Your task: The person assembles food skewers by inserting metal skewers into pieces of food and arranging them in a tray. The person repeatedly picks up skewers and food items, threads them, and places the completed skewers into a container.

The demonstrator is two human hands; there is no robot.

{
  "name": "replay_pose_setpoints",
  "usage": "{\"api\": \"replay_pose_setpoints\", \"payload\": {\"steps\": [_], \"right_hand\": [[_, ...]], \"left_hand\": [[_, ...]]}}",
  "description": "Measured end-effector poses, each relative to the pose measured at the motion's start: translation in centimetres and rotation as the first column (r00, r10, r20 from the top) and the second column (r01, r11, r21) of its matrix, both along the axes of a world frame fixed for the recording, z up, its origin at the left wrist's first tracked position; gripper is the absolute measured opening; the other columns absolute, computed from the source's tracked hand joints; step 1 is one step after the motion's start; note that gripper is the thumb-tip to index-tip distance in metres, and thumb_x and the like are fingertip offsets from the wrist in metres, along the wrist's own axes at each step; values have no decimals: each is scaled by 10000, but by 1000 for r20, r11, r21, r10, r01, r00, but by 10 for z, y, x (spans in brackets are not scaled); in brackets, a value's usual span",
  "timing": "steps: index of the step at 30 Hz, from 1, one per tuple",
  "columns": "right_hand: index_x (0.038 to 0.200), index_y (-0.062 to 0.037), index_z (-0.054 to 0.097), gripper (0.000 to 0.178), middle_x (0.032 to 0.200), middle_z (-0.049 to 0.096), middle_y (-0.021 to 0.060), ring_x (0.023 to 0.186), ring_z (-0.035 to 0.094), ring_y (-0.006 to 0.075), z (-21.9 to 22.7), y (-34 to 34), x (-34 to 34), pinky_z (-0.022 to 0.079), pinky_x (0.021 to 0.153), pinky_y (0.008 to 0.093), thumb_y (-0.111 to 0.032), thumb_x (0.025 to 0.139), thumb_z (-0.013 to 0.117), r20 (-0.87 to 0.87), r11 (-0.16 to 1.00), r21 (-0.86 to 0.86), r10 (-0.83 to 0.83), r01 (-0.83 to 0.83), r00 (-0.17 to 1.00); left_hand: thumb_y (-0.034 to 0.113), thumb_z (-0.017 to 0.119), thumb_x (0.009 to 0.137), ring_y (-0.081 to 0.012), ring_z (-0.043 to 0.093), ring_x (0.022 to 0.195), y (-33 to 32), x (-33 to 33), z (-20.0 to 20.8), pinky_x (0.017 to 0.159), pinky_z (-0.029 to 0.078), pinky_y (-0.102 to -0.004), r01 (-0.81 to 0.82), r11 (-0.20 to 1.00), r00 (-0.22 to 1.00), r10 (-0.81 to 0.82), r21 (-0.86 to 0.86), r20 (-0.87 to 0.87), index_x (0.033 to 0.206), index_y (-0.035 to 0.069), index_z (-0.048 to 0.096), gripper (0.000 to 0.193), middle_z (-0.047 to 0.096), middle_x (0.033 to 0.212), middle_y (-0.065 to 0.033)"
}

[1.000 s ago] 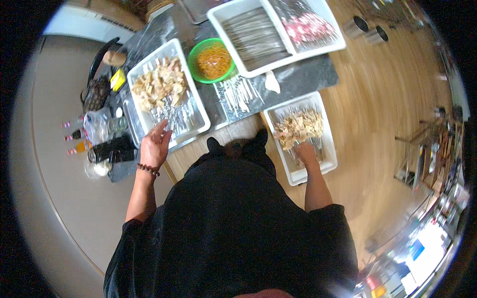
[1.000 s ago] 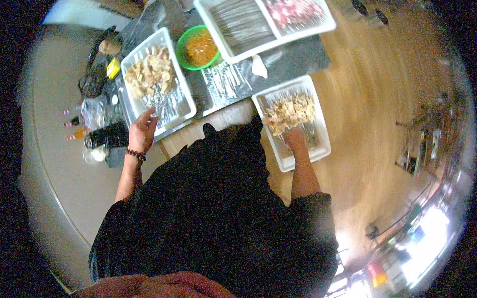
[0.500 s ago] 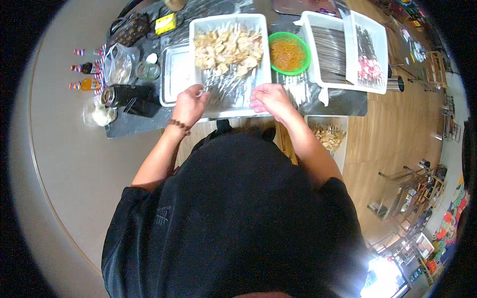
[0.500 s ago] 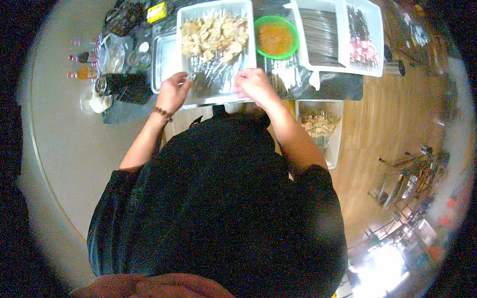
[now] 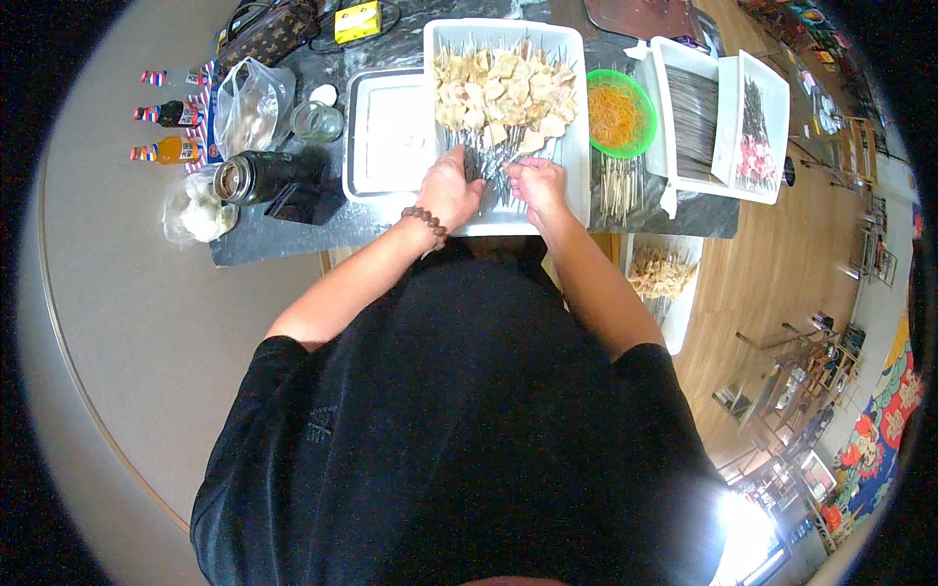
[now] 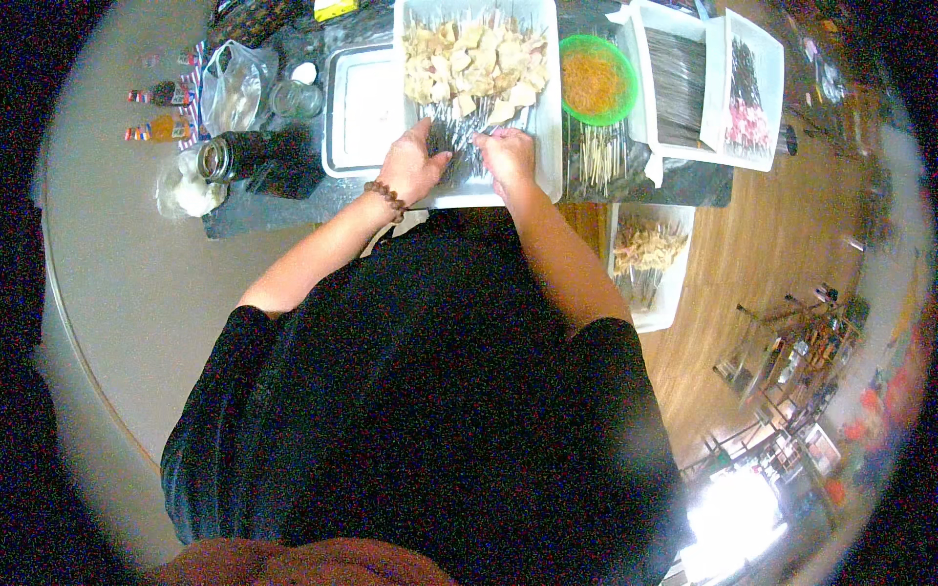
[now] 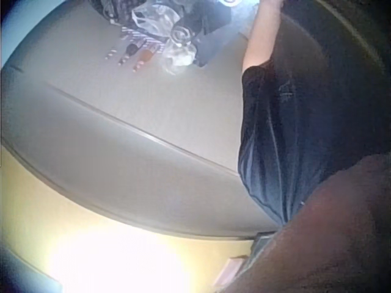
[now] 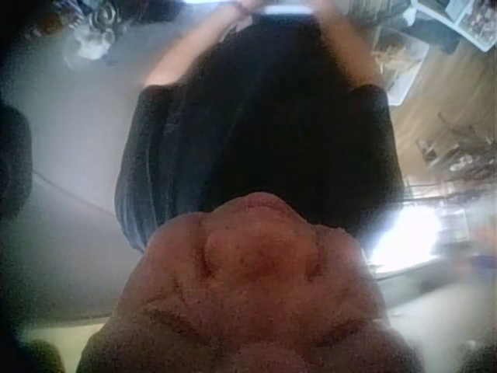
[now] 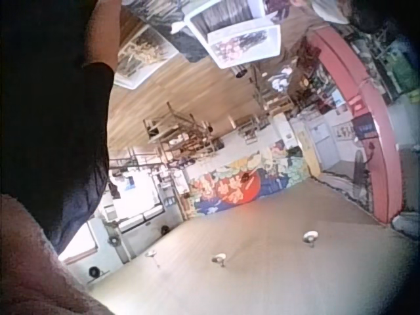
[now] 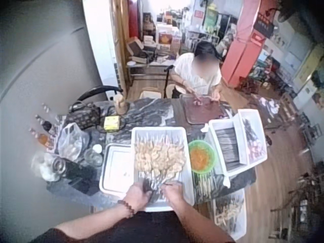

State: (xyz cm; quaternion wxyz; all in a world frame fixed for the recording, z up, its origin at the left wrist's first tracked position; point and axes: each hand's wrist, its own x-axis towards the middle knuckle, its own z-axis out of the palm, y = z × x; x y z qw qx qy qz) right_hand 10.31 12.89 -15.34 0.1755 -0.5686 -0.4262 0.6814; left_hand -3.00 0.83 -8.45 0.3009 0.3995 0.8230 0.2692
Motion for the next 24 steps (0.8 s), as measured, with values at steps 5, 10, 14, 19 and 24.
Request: {"api": "replay_pose_setpoints", "payload": {"steps": [5, 10, 14, 19, 24], "right_hand": [[933, 54, 668, 347, 692, 658, 84, 540, 579, 152, -13, 5, -6, 439, 476, 323, -130, 727, 877, 76, 996, 38, -82, 79, 994], [931, 43, 699, 381, 733, 706, 111, 611, 640, 185, -7, 4, -6, 506, 579, 349, -228, 734, 879, 167, 968, 226, 72, -110, 983], [886, 26, 717, 311, 757, 723, 109, 675, 666, 207, -18, 11, -6, 526, 655, 353, -212, 748, 863, 72, 964, 216, 144, -156, 987], [855, 23, 715, 266, 792, 731, 207, 759, 726, 346, -6, 22, 0, 559, 726, 436, -205, 753, 807, 88, 890, 397, 208, -226, 974], [847, 37, 701, 248, 785, 716, 233, 757, 721, 366, -1, 30, 6, 558, 722, 443, -192, 781, 768, 118, 858, 422, 267, -292, 956]], "left_hand": [[159, 740, 817, -469, 646, 1054, 12, 9, -13, 926, 532, -486, -16, 985, 970, 57, 171, -235, 1340, -111, 502, 635, 679, 1093, -308], [149, 757, 812, -459, 605, 1061, 24, 17, -8, 958, 487, -491, -139, 988, 988, 134, -62, -79, 1225, -95, 540, 527, 658, 1126, -308], [278, 764, 820, -452, 617, 1042, 44, 26, 3, 932, 496, -489, -248, 952, 961, 218, -179, -171, 1071, -61, 630, 443, 700, 1015, -270], [392, 748, 817, -439, 647, 967, 55, 31, 2, 873, 523, -499, -301, 918, 950, 267, -257, -159, 953, -37, 686, 453, 719, 912, -241], [338, 733, 819, -448, 668, 922, 53, 46, -23, 849, 531, -517, -347, 913, 924, 294, -214, -245, 914, -35, 690, 387, 707, 887, -274]]}}
